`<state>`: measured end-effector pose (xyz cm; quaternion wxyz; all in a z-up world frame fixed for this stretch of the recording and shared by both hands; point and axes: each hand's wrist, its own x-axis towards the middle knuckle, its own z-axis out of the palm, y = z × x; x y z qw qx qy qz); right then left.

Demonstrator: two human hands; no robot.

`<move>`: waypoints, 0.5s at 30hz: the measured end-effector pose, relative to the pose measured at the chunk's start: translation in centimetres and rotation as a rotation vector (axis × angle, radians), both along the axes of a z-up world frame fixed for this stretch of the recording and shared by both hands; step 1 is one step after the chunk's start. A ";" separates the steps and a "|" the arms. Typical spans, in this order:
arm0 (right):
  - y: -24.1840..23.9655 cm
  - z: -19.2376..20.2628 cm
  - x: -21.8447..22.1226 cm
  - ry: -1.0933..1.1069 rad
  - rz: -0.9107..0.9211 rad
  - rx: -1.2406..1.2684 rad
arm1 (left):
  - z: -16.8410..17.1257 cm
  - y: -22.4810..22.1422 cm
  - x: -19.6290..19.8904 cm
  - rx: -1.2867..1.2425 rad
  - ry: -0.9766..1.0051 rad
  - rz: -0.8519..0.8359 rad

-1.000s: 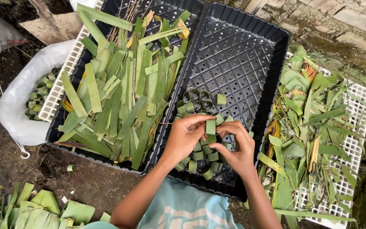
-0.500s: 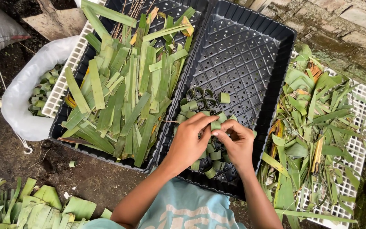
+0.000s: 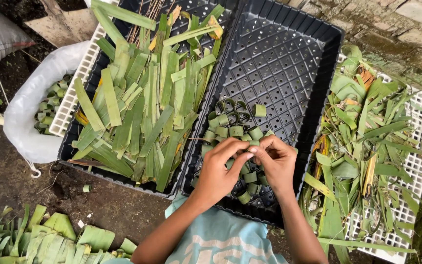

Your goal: Weaving long green leaves into small circular rings and placing them into a black plastic tray.

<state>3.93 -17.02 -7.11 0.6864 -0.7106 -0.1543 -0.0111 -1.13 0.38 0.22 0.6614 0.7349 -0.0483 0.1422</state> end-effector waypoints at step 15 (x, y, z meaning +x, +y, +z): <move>1.2 2.6 -1.0 -0.054 -0.007 -0.163 | -1.9 0.0 -0.2 -0.263 0.174 0.065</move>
